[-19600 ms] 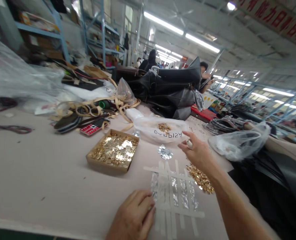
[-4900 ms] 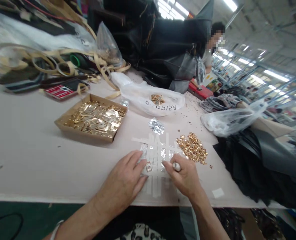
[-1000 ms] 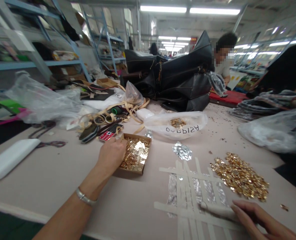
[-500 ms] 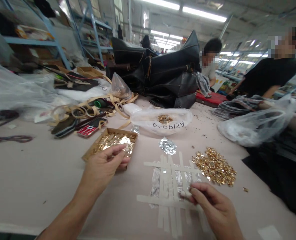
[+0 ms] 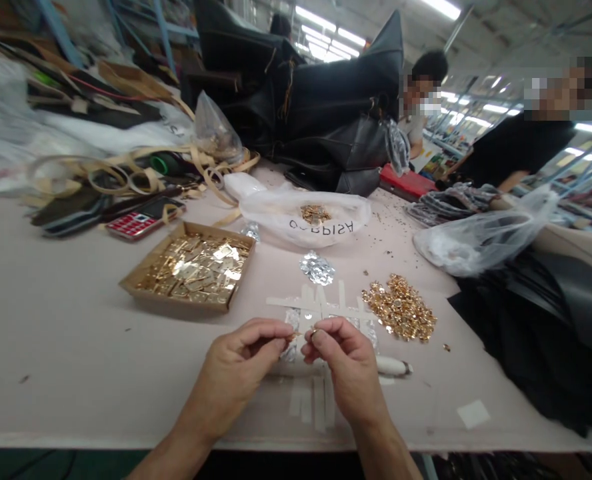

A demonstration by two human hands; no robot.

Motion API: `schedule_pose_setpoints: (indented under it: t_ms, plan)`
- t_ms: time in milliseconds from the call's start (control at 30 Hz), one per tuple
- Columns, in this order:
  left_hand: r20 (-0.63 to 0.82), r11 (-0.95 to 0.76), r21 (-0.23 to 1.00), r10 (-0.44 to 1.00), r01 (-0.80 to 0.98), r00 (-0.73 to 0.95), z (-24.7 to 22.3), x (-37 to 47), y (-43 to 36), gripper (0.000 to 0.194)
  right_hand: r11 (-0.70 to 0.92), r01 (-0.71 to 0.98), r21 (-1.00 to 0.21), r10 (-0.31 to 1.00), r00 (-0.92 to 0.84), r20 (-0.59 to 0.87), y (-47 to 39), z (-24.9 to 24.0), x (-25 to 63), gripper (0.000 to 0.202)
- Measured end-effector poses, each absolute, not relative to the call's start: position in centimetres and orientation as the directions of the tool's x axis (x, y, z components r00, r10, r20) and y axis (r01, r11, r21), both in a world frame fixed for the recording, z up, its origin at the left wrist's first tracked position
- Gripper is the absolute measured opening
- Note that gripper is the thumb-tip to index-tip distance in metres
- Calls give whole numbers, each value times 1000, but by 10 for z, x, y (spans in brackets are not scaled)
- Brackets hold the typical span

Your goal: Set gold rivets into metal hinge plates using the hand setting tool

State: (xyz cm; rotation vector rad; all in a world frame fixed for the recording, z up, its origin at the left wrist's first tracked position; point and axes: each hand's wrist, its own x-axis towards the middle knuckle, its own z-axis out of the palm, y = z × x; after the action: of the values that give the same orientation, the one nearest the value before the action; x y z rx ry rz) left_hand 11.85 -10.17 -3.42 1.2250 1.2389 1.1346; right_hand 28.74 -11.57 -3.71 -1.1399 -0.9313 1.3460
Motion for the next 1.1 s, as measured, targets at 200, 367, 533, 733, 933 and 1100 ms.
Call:
schedule_pose_setpoints:
  t_ms: [200, 367, 533, 733, 933, 1100]
  plan:
    - [109, -112, 990, 993, 91, 38, -32, 119, -105, 11, -79, 2, -997, 997, -9, -79, -122, -32, 293, 19]
    - [140, -146, 974, 989, 173, 46, -35, 119, -104, 9, 2, 94, -996, 998, 65, 8, -127, -30, 300, 14]
    - [137, -144, 971, 989, 192, 53, -37, 121, -103, 13, 84, 292, -953, 994, -96, 58, -127, -31, 300, 11]
    - [-52, 48, 990, 998, 132, 27, -44, 125, -103, 12, 35, 309, -951, 998, -65, 16, -127, -36, 294, 14]
    - [-49, 54, 989, 998, 134, -39, -44, 128, -105, 14, 50, 322, -945, 999, -16, 48, -127, -38, 290, 12]
    - [7, 8, 989, 995, 150, -103, -43, 131, -108, 12, 71, 342, -937, 997, -19, 69, -128, -39, 287, 12]
